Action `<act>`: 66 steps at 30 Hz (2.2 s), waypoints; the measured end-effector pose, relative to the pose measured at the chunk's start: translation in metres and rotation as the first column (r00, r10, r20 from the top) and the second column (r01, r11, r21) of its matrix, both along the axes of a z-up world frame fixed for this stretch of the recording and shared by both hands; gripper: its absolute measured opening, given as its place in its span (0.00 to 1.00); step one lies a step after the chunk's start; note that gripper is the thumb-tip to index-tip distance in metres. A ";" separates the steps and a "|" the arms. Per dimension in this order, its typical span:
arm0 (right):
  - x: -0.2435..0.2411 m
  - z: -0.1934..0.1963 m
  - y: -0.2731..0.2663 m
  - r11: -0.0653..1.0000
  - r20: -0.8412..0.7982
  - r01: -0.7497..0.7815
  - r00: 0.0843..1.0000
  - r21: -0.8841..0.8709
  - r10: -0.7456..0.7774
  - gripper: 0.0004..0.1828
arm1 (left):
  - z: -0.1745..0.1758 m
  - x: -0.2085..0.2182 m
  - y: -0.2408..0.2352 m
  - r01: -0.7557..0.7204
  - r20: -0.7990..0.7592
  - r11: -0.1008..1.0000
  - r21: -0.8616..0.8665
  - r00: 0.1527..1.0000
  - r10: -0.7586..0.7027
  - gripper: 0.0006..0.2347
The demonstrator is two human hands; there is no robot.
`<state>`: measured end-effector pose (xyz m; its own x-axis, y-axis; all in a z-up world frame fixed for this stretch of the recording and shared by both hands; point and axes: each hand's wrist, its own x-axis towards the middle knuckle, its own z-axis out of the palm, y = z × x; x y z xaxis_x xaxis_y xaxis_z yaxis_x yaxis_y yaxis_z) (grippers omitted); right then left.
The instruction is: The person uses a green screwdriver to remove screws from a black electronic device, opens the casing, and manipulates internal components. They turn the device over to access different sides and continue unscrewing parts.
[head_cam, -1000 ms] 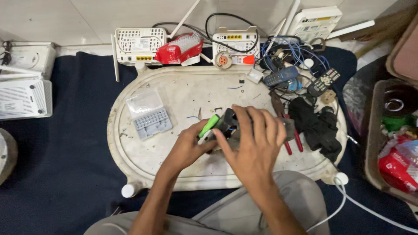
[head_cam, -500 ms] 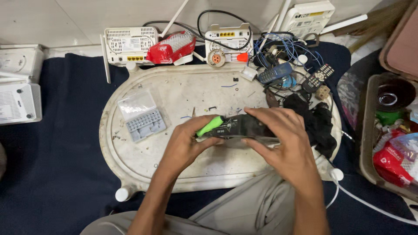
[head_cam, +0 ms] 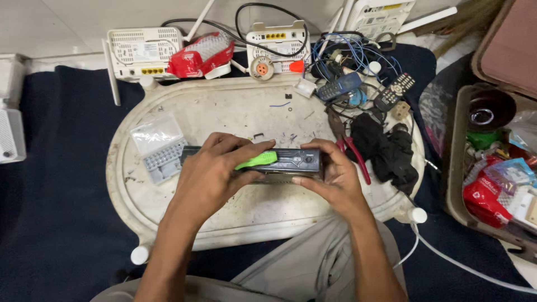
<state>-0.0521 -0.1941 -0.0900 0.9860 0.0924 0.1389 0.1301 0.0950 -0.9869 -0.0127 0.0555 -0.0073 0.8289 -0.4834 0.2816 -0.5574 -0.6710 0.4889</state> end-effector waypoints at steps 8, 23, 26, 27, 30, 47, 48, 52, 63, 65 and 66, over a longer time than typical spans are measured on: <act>-0.006 -0.010 -0.010 0.994 -0.036 0.045 0.998 -0.100 -0.049 0.33 | -0.014 -0.003 -0.030 0.058 0.053 0.991 0.121 0.996 -0.065 0.22; -0.006 -0.028 -0.018 0.974 -0.174 0.079 0.978 -0.214 -0.117 0.29 | -0.028 -0.027 0.026 -0.347 0.079 0.930 -0.118 0.931 0.357 0.27; -0.005 -0.026 -0.018 0.976 -0.170 0.074 0.979 -0.204 -0.110 0.28 | -0.047 -0.026 0.020 -0.343 0.025 0.922 -0.182 0.935 0.353 0.33; -0.005 -0.025 -0.018 0.975 -0.151 0.069 0.983 -0.214 -0.102 0.28 | -0.054 -0.027 0.017 -0.350 0.001 0.913 -0.209 0.934 0.358 0.33; -0.006 -0.022 -0.019 0.975 -0.177 0.070 0.978 -0.209 -0.108 0.27 | -0.066 -0.029 0.005 -0.396 -0.060 0.879 -0.265 0.917 0.394 0.35; 0.001 -0.036 -0.023 0.990 -0.186 0.122 0.974 -0.069 -0.133 0.27 | -0.068 -0.045 -0.025 -0.189 0.139 0.950 -0.249 0.964 0.228 0.22; 0.002 -0.037 -0.023 0.991 -0.192 0.121 0.973 -0.054 -0.130 0.27 | -0.070 -0.045 -0.026 -0.196 0.158 0.952 -0.236 0.959 0.237 0.20; 0.001 -0.036 -0.024 0.993 -0.195 0.111 0.974 -0.045 -0.117 0.27 | -0.076 -0.044 -0.031 -0.214 0.259 0.961 -0.175 0.932 0.255 0.16; -0.002 -0.021 -0.021 0.986 -0.235 0.036 0.969 -0.165 -0.075 0.27 | -0.083 -0.053 -0.043 -0.275 0.354 0.961 0.041 0.903 0.243 0.18; -0.002 -0.022 -0.018 0.978 -0.217 0.032 0.973 -0.206 -0.078 0.28 | -0.082 -0.057 -0.044 -0.259 0.314 0.964 0.066 0.922 0.226 0.18; -0.002 -0.022 -0.017 0.974 -0.209 0.029 0.975 -0.226 -0.077 0.28 | -0.082 -0.059 -0.043 -0.259 0.317 0.963 0.073 0.922 0.224 0.18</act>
